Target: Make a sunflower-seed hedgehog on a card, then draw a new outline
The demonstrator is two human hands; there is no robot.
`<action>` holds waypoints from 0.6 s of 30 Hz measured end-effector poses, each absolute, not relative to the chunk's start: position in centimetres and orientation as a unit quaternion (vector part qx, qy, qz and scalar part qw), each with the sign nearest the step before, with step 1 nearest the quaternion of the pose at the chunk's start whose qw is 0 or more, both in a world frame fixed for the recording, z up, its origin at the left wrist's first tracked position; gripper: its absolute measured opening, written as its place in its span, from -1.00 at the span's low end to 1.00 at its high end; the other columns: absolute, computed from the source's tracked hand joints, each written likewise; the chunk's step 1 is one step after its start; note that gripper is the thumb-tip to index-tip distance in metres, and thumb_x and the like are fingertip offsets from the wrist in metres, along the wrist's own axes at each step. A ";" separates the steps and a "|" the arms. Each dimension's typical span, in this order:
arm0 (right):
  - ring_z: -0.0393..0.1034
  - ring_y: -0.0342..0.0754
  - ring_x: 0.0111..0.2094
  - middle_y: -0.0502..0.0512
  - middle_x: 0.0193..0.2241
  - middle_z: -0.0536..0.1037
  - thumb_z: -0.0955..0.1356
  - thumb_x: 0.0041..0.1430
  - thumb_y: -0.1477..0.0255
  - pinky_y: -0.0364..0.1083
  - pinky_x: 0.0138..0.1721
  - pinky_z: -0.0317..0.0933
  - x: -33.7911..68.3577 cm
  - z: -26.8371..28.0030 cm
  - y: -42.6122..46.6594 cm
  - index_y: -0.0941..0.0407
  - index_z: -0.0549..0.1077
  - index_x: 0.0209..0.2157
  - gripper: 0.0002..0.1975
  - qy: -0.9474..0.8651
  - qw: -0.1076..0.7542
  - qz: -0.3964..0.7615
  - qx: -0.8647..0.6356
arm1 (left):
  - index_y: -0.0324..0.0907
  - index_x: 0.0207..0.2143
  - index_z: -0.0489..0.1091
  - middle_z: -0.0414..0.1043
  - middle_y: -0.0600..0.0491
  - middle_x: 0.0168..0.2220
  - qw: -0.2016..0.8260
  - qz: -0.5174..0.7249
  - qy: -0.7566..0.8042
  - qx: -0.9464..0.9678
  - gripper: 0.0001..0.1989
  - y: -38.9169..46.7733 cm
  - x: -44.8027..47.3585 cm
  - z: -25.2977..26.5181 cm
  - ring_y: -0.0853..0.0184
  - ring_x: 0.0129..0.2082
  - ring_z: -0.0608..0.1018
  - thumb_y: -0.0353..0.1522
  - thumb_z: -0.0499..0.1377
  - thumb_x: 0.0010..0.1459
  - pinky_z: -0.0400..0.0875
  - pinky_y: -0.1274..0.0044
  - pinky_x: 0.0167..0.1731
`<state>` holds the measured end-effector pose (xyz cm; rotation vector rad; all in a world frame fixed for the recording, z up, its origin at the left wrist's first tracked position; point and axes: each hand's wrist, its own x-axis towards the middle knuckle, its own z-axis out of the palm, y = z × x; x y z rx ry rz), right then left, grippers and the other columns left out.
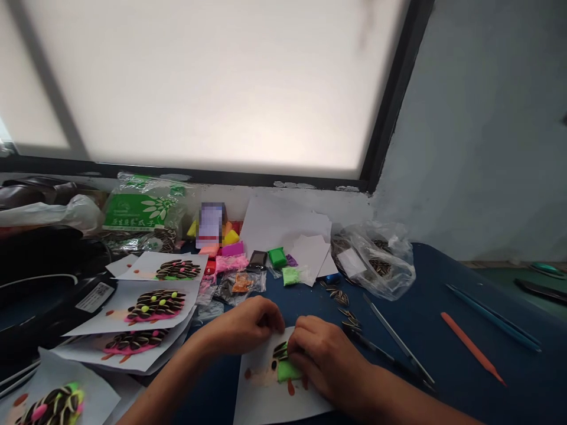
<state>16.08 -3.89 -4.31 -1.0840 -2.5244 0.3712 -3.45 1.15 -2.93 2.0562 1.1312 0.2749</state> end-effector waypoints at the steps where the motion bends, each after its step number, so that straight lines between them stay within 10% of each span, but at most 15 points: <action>1: 0.27 -0.12 -0.40 0.04 -0.43 0.41 0.29 0.14 0.61 -0.17 -0.39 0.10 16.1 -4.3 -3.9 0.14 0.37 -0.46 -0.87 -0.895 0.178 0.133 -0.387 | -0.20 -0.34 0.50 0.47 0.09 -0.44 0.385 0.091 0.443 0.805 -0.68 1.1 -3.6 -2.6 0.35 -0.44 0.47 -0.54 0.05 -0.15 0.25 0.62 -0.53; 18: 0.29 -0.11 -0.39 0.06 -0.40 0.43 0.30 0.14 0.61 -0.16 -0.38 0.13 16.1 -4.5 -3.8 0.16 0.39 -0.45 -0.88 -0.895 0.171 0.125 -0.393 | -0.06 -0.19 0.29 0.27 0.14 -0.16 0.373 -0.022 0.469 0.800 -0.35 -0.2 -3.1 -1.3 0.30 -0.28 0.42 -0.42 0.44 -0.42 0.25 0.59 -0.48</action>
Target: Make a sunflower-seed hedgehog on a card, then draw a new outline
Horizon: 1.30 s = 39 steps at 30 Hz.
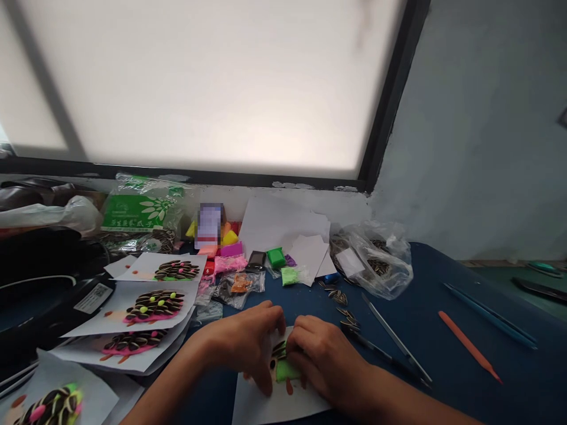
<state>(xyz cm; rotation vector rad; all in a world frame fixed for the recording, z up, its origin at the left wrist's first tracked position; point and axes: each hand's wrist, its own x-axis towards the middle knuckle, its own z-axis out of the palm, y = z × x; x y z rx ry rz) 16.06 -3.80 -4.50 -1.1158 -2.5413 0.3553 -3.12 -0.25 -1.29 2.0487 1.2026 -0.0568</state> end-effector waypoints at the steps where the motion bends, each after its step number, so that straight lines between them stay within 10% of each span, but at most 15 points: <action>1: 0.29 -0.11 -0.38 0.06 -0.40 0.43 0.30 0.14 0.61 -0.16 -0.38 0.13 16.1 -4.5 -3.8 0.16 0.39 -0.45 -0.88 -0.894 0.173 0.126 -0.393 | -0.06 -0.20 0.29 0.27 0.14 -0.16 0.370 -0.026 0.470 0.801 -0.36 -0.3 -3.1 -1.2 0.30 -0.28 0.42 -0.42 0.44 -0.42 0.24 0.59 -0.48; 39: 0.22 -0.11 -0.44 0.06 -0.44 0.42 0.28 0.08 0.65 -0.12 -0.44 0.01 15.5 -4.6 -3.6 0.15 0.35 -0.46 -0.87 -0.916 0.097 0.023 -0.390 | -0.13 -0.28 0.44 0.34 0.15 -0.37 0.415 0.053 0.434 0.798 -0.69 0.6 -4.1 -1.5 0.33 -0.37 0.40 -0.32 0.31 -0.16 0.24 0.59 -0.46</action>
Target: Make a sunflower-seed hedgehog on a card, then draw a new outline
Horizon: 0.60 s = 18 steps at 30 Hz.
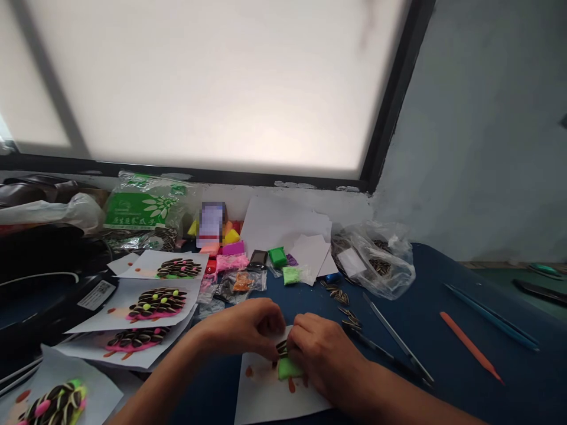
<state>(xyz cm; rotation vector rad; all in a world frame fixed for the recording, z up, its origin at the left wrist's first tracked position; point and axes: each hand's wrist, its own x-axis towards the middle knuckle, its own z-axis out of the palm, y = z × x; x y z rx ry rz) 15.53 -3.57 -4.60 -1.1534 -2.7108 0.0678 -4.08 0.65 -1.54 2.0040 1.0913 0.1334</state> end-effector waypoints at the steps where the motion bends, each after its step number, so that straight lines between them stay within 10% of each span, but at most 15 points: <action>1: 0.22 -0.11 -0.44 0.07 -0.44 0.43 0.28 0.07 0.65 -0.12 -0.45 0.01 15.5 -4.5 -3.6 0.16 0.36 -0.46 -0.87 -0.916 0.091 0.025 -0.390 | -0.14 -0.30 0.44 0.35 0.16 -0.41 0.419 0.062 0.439 0.792 -0.70 0.8 -4.0 -1.7 0.34 -0.40 0.40 -0.33 0.31 -0.18 0.22 0.59 -0.49; 18: 0.30 -0.05 -0.38 0.13 -0.37 0.48 0.31 0.13 0.54 -0.11 -0.41 0.08 15.4 -3.7 -3.3 0.17 0.40 -0.40 -0.95 -0.919 0.046 0.039 -0.390 | -0.16 -0.45 0.44 0.34 0.20 -0.50 0.399 0.094 0.468 0.783 -0.76 0.9 -3.2 -2.4 0.40 -0.49 0.37 -0.41 0.34 -0.29 0.16 0.61 -0.58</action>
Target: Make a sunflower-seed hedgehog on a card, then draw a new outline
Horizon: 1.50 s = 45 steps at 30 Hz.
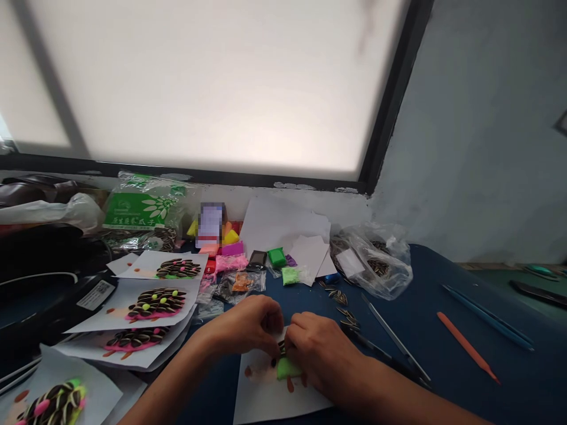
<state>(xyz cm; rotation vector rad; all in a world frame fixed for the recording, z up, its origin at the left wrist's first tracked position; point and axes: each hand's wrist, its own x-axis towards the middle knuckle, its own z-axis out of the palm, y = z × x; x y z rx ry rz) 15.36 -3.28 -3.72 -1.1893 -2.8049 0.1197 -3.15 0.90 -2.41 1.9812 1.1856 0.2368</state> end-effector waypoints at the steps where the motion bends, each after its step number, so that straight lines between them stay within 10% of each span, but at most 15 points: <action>1: 0.31 -0.05 -0.38 0.13 -0.36 0.48 0.32 0.14 0.53 -0.11 -0.42 0.07 15.4 -3.8 -3.3 0.17 0.41 -0.40 -0.95 -0.918 0.045 0.040 -0.393 | -0.16 -0.45 0.44 0.34 0.20 -0.50 0.398 0.093 0.470 0.783 -0.76 0.9 -3.1 -2.4 0.40 -0.49 0.37 -0.41 0.34 -0.29 0.15 0.61 -0.58; 21: 0.39 -0.08 -0.31 0.08 -0.32 0.52 0.33 0.22 0.51 -0.16 -0.34 0.14 16.1 -2.0 -3.0 0.16 0.51 -0.32 -0.91 -0.886 0.126 0.079 -0.440 | -0.16 -0.41 0.45 0.34 0.20 -0.49 0.399 0.087 0.465 0.786 -0.73 1.0 -3.4 -2.5 0.41 -0.49 0.37 -0.36 0.36 -0.27 0.16 0.63 -0.58; 30: 0.44 0.01 -0.25 0.19 -0.25 0.55 0.25 0.24 0.58 -0.11 -0.32 0.15 20.6 -0.3 1.3 0.19 0.53 -0.25 -0.79 -0.803 0.066 0.001 -0.592 | -0.20 -0.35 0.42 0.34 0.13 -0.54 0.443 0.123 0.440 0.772 -0.80 1.2 -3.7 -2.9 0.37 -0.51 0.38 -0.28 0.08 0.11 0.22 0.57 -0.51; 45: 0.43 0.00 -0.26 0.17 -0.28 0.55 0.32 0.20 0.55 -0.14 -0.32 0.14 21.6 -2.0 2.7 0.17 0.54 -0.32 -0.87 -0.792 0.042 0.006 -0.609 | -0.18 -0.51 0.42 0.40 0.10 -0.48 0.311 0.118 0.517 0.789 -0.90 0.5 -1.9 -3.0 0.35 -0.46 0.41 -0.48 0.10 -0.07 0.16 0.58 -0.52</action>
